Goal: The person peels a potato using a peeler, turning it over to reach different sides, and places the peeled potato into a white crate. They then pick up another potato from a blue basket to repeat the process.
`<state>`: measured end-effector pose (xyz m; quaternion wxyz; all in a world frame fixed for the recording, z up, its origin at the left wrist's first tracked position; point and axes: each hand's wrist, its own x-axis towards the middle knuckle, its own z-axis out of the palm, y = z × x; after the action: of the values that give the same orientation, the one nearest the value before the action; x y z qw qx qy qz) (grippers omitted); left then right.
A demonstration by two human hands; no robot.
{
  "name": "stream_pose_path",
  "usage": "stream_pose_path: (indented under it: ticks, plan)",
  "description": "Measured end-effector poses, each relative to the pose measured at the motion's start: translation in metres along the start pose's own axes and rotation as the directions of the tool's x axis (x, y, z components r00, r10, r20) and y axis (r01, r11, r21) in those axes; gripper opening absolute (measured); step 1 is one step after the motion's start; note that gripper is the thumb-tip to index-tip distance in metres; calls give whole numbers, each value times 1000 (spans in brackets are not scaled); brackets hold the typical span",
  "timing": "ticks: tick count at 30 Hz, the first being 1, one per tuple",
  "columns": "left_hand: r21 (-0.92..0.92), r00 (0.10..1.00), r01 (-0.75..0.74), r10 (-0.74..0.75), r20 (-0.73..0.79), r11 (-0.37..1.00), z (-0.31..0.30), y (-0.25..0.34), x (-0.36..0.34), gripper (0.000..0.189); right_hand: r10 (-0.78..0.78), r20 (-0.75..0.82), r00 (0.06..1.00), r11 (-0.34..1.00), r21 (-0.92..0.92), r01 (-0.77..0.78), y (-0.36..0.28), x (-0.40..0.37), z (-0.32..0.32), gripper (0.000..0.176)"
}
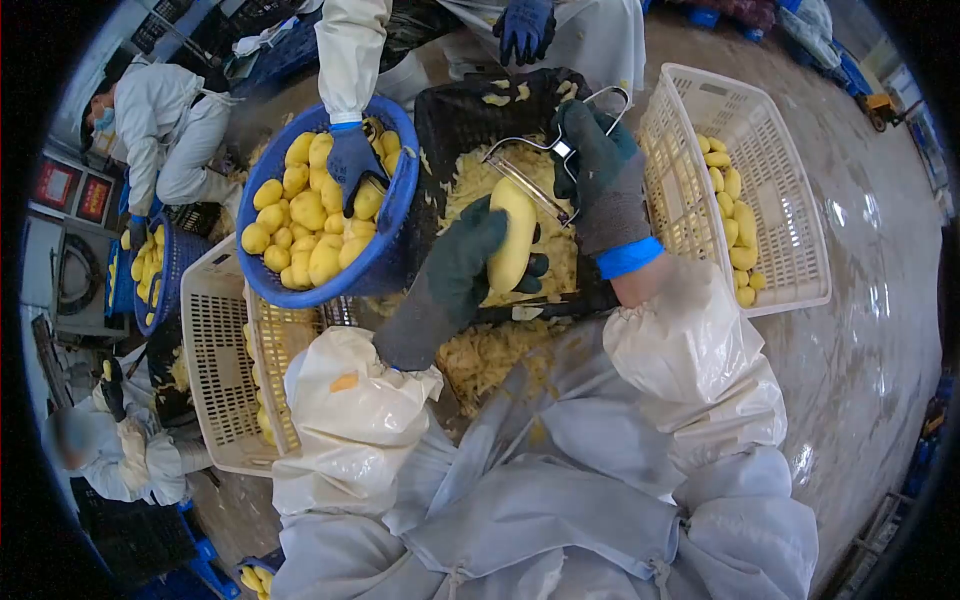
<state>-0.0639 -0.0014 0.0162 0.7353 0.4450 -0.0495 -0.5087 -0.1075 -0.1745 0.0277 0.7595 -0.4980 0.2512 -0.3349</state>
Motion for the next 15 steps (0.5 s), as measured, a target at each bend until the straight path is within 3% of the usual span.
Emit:
stream_pose_path:
  ticks: [2,4,6,7,8,9,10,12,13,14,15]
  plan:
    - [389,995,-76,43,94,918,2,-2,4,58,-14,17,1000,1000,-5,14,1,-2,0,24]
    - [424,996,-74,48,72,903,-1,-4,0,61,-31,42,999,999,-7,31,-2,-6,5,25]
    - [586,900,-416,223,374,696,-18,-8,2,57,-15,76,997,999,34,13,-15,-19,12,26]
    - [577,924,-369,225,308,728,-15,-5,1,44,-15,77,997,999,32,12,-14,-19,12,26]
    - [576,924,-370,225,309,729,-13,-1,-2,44,-46,126,991,998,-35,50,-13,-19,10,26]
    - [396,973,-179,104,205,900,-10,5,-6,45,-73,175,982,991,-98,91,-11,-18,8,26]
    - [172,990,24,-47,131,985,-6,11,-9,47,-73,174,982,991,-97,91,-5,-11,4,26]
    - [97,987,32,-46,154,995,-8,6,-5,53,-208,-55,977,976,-71,204,14,25,-13,25]
    - [61,976,22,-35,215,998,-6,7,-8,54,-310,-92,946,936,-206,286,6,34,-17,23]
    - [30,961,16,-24,277,999,-5,10,-9,56,-316,-98,944,935,-203,292,7,34,-18,23]
    - [33,960,13,-22,280,999,-6,13,-8,56,-304,-56,951,953,-34,302,8,31,-20,23]
